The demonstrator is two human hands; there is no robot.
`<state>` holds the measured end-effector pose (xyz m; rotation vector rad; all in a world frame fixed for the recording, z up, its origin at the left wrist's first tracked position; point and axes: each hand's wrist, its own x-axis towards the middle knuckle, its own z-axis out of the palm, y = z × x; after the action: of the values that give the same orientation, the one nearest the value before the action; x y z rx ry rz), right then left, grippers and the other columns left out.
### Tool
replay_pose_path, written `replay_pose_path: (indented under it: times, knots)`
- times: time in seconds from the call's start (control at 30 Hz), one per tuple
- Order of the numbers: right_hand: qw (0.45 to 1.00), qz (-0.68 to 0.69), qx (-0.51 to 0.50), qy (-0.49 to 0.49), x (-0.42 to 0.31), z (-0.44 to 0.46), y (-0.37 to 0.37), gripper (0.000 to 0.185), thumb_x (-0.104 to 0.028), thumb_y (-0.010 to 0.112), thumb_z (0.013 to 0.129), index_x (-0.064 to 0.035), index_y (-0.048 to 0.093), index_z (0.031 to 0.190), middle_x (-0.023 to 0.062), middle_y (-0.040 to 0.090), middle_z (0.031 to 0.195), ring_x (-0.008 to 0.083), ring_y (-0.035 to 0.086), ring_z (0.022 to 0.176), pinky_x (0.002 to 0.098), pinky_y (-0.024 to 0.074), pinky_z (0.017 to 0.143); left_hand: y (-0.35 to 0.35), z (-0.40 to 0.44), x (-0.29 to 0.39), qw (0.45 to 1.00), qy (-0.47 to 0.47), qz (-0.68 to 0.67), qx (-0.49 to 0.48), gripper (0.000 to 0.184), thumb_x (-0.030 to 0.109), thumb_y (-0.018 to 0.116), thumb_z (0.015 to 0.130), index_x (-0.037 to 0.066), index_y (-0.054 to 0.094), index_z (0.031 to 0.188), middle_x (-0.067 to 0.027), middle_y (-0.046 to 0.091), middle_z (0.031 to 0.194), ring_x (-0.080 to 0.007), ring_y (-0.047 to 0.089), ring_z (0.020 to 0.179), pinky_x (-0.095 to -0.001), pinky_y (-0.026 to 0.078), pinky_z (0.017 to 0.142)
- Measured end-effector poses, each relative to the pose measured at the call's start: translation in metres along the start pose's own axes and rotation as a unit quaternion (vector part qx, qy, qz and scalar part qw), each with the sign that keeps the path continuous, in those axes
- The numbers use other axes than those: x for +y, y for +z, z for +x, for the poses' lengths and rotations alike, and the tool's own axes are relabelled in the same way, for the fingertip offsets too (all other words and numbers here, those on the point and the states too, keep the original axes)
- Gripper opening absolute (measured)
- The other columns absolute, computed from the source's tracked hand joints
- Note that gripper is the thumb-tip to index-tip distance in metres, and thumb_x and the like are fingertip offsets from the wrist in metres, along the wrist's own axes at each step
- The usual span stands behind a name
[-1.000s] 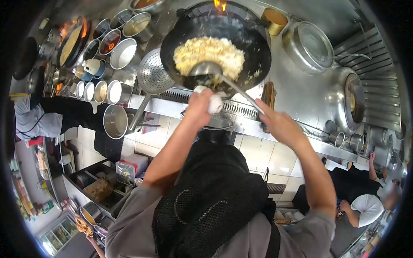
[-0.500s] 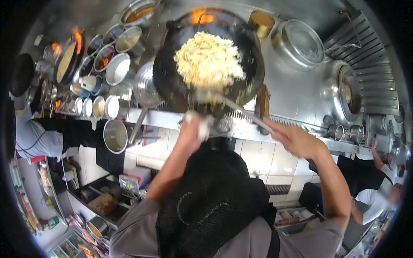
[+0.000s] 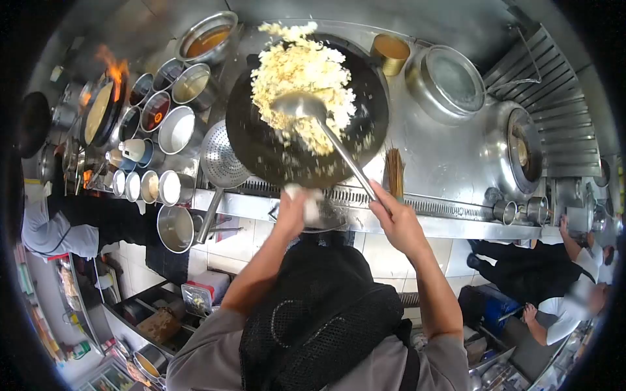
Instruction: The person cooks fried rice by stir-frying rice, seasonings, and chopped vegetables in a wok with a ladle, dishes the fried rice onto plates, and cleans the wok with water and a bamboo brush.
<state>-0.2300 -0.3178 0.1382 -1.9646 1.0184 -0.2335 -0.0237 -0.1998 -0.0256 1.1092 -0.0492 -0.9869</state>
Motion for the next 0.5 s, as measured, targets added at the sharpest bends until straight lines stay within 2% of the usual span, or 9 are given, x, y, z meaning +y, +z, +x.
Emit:
replay_pose_path:
  times: [0.03, 0.07, 0.1, 0.17, 0.27, 0.3, 0.37, 0.43, 0.5]
  knots:
    - [0.998, 0.033, -0.007, 0.059, -0.022, -0.010, -0.006, 0.048, -0.017, 0.062, 0.096, -0.0186, 0.051, 0.143, 0.0188, 0.070, 0.093, 0.0393, 0.064, 0.072, 0.0406, 0.0518, 0.070, -0.004, 0.032, 0.000, 0.998, -0.025, 0.054, 0.035, 0.024, 0.004, 0.050, 0.093, 0.004, 0.047, 0.117, -0.0159, 0.065, 0.107, -0.0223, 0.066, 0.083, -0.0361, 0.055, 0.058]
    - [0.997, 0.030, -0.008, 0.066, -0.037, -0.015, -0.009, 0.048, -0.017, 0.062, 0.096, -0.0186, 0.051, 0.143, 0.0188, 0.070, 0.093, 0.0393, 0.064, 0.072, 0.0406, 0.0518, 0.070, 0.013, 0.051, 0.023, 0.999, -0.031, 0.002, 0.033, 0.018, 0.005, 0.051, 0.093, 0.003, 0.048, 0.111, -0.0148, 0.066, 0.098, -0.0221, 0.065, 0.074, -0.0354, 0.053, 0.053]
    - [0.998, 0.045, 0.035, 0.027, -0.050, -0.012, -0.012, 0.048, -0.016, 0.062, 0.096, -0.0174, 0.051, 0.143, 0.0194, 0.069, 0.090, 0.0385, 0.064, 0.070, 0.0402, 0.0517, 0.068, 0.028, 0.071, 0.048, 0.998, -0.069, -0.004, 0.000, 0.015, 0.004, 0.052, 0.092, 0.001, 0.048, 0.106, -0.0144, 0.066, 0.092, -0.0229, 0.065, 0.072, -0.0358, 0.053, 0.052]
    - [0.995, 0.054, 0.081, -0.020, -0.059, 0.002, -0.012, 0.048, -0.014, 0.062, 0.095, -0.0162, 0.051, 0.142, 0.0200, 0.069, 0.087, 0.0377, 0.064, 0.069, 0.0398, 0.0516, 0.066, 0.019, 0.112, 0.009, 0.997, -0.024, 0.004, 0.070, 0.019, 0.002, 0.052, 0.090, -0.001, 0.047, 0.108, -0.0151, 0.065, 0.093, -0.0233, 0.065, 0.072, -0.0359, 0.054, 0.053]
    - [0.951, -0.171, 0.205, -0.153, -0.004, 0.036, 0.031, 0.050, -0.013, 0.062, 0.094, -0.0163, 0.050, 0.143, 0.0249, 0.066, 0.081, 0.0415, 0.063, 0.068, 0.0477, 0.0499, 0.062, 0.006, 0.122, 0.001, 0.999, 0.032, 0.017, 0.035, 0.023, -0.001, 0.050, 0.088, -0.002, 0.046, 0.111, -0.0165, 0.065, 0.095, -0.0235, 0.065, 0.072, -0.0360, 0.055, 0.054]
    - [0.951, -0.175, 0.203, -0.151, 0.021, 0.052, 0.042, 0.050, -0.013, 0.062, 0.094, -0.0163, 0.050, 0.143, 0.0249, 0.066, 0.081, 0.0415, 0.063, 0.068, 0.0477, 0.0499, 0.062, 0.007, 0.122, 0.005, 0.999, 0.029, 0.014, 0.035, 0.023, -0.001, 0.050, 0.088, -0.002, 0.046, 0.111, -0.0165, 0.065, 0.095, -0.0235, 0.065, 0.072, -0.0360, 0.055, 0.054]
    - [0.978, -0.204, 0.029, -0.042, 0.034, 0.078, 0.049, 0.050, -0.015, 0.061, 0.094, -0.0176, 0.049, 0.143, 0.0269, 0.064, 0.077, 0.0449, 0.063, 0.070, 0.0517, 0.0477, 0.063, 0.004, 0.119, 0.011, 0.997, 0.002, 0.076, 0.033, 0.022, -0.001, 0.048, 0.088, -0.003, 0.047, 0.109, -0.0172, 0.064, 0.097, -0.0235, 0.065, 0.074, -0.0354, 0.055, 0.054]
    - [0.983, -0.142, 0.050, -0.107, 0.023, 0.079, 0.035, 0.049, -0.017, 0.059, 0.095, -0.0194, 0.049, 0.143, 0.0286, 0.062, 0.074, 0.0465, 0.063, 0.070, 0.0524, 0.0472, 0.063, -0.005, 0.136, 0.002, 0.997, 0.026, 0.075, 0.017, 0.021, 0.000, 0.048, 0.088, -0.004, 0.047, 0.108, -0.0164, 0.064, 0.095, -0.0237, 0.066, 0.075, -0.0352, 0.055, 0.054]
    - [0.993, -0.098, 0.059, -0.029, -0.019, 0.053, 0.013, 0.049, -0.016, 0.059, 0.095, -0.0198, 0.048, 0.143, 0.0295, 0.062, 0.077, 0.0462, 0.063, 0.071, 0.0526, 0.0475, 0.063, -0.013, 0.140, -0.011, 0.996, 0.011, 0.085, 0.030, 0.021, 0.000, 0.047, 0.088, -0.005, 0.048, 0.109, -0.0161, 0.064, 0.092, -0.0240, 0.067, 0.076, -0.0351, 0.055, 0.055]
